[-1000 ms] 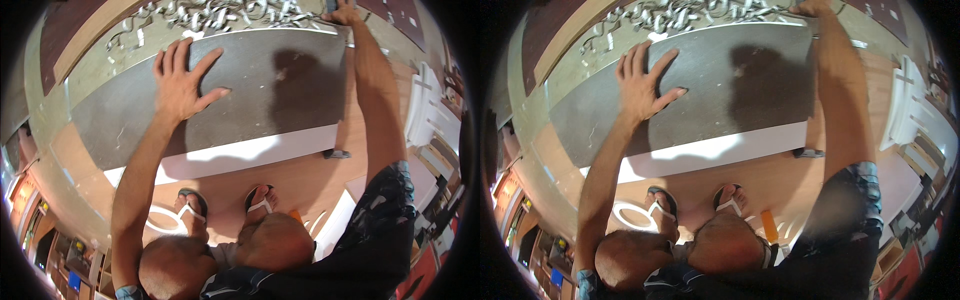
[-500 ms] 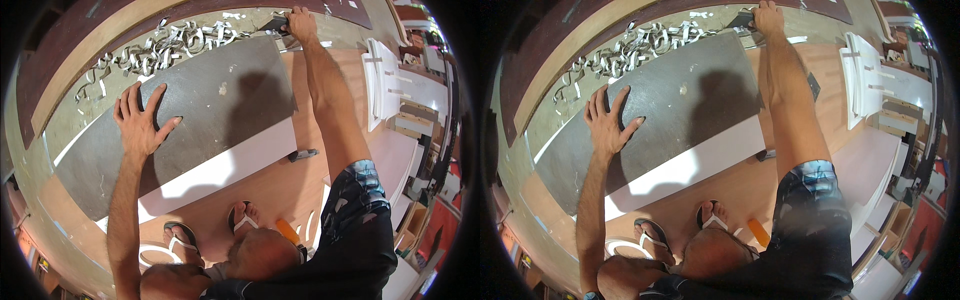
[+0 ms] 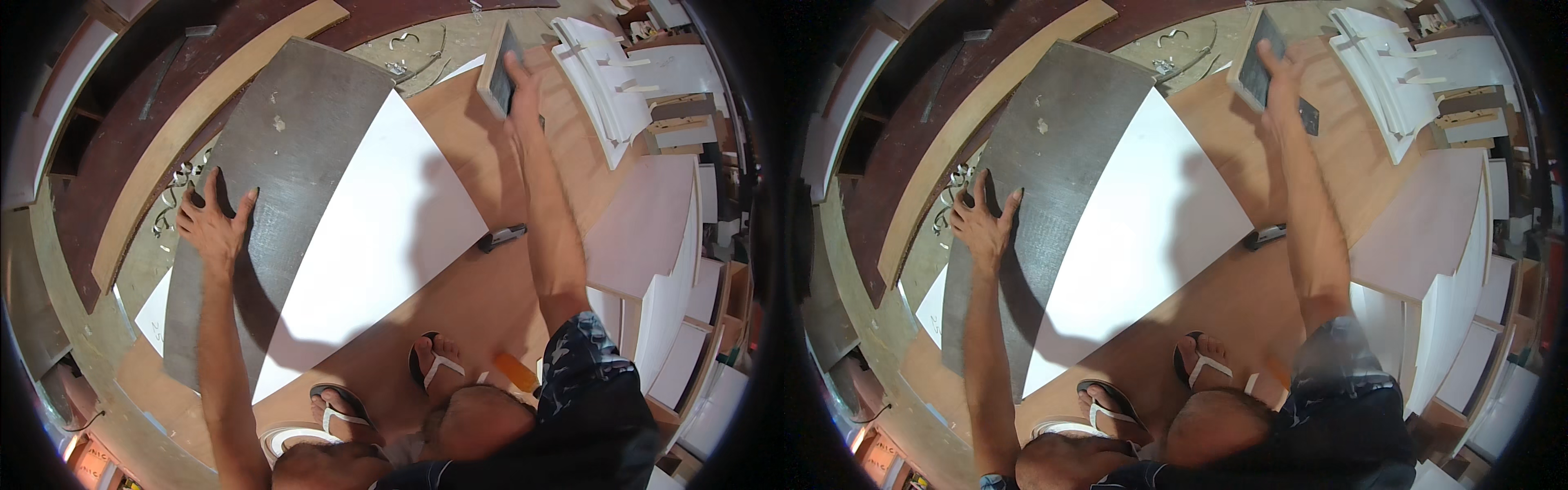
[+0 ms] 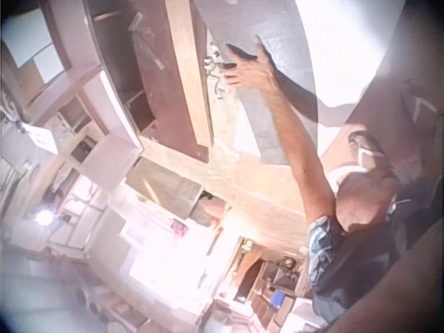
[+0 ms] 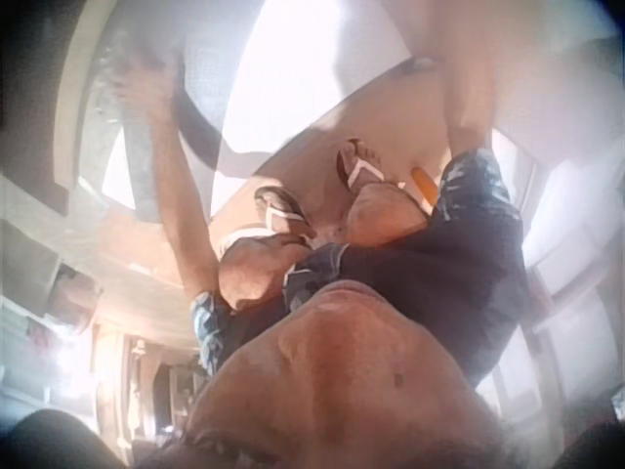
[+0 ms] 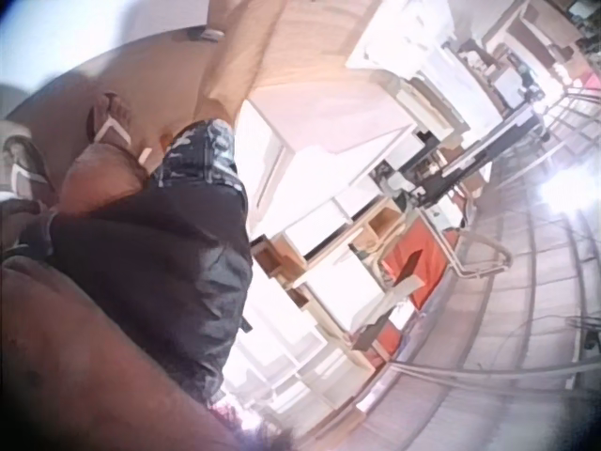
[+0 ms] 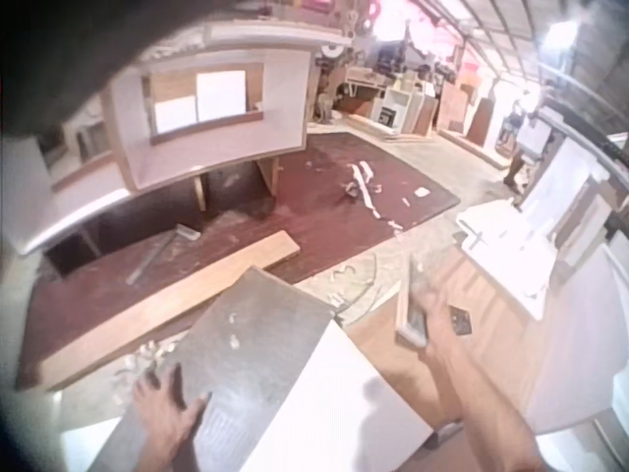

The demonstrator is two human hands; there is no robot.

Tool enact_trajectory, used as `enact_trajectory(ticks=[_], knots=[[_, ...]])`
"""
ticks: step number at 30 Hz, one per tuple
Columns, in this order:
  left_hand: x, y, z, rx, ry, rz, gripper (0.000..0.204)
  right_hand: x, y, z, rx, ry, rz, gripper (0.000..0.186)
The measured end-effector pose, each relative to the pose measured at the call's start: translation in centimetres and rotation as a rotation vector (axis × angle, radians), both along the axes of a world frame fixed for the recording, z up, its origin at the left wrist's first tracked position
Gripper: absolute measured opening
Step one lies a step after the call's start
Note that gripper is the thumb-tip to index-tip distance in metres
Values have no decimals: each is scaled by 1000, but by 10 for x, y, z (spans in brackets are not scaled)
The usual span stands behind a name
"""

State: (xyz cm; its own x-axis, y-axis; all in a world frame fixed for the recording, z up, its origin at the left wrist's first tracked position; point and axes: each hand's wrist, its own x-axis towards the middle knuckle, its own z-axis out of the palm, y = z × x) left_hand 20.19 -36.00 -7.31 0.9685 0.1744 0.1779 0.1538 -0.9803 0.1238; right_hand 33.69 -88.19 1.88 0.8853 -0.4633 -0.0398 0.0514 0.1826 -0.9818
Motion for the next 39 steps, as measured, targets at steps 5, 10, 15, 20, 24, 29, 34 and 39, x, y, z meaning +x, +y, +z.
enact_trajectory(ticks=[5, 10, 15, 20, 24, 29, 34, 39], knots=[[-10, -5, -2, -46, 27, 58, 93, -67, 72, -57, -465, 251, 266, 109], [-2, -9, -1, -79, 41, 56, 95, -71, 98, -81, -720, 202, 229, 112], [13, -39, -3, -89, 31, 24, 98, -30, 38, -71, 52, 346, 349, 85], [10, -88, -2, -121, 48, -34, 98, -60, -28, -60, 937, 72, 700, 86], [15, -120, -4, -105, 91, -40, 97, -83, -35, -52, 739, 73, 490, 88], [23, -143, -11, -27, 40, -109, 95, -78, -5, -61, -165, 263, 285, 80], [24, -150, -16, -1, 107, -130, 95, -94, -6, -86, -1286, 73, 371, 91], [24, -147, -16, -14, 133, -144, 95, -76, -32, -96, -1466, -112, 489, 87]])
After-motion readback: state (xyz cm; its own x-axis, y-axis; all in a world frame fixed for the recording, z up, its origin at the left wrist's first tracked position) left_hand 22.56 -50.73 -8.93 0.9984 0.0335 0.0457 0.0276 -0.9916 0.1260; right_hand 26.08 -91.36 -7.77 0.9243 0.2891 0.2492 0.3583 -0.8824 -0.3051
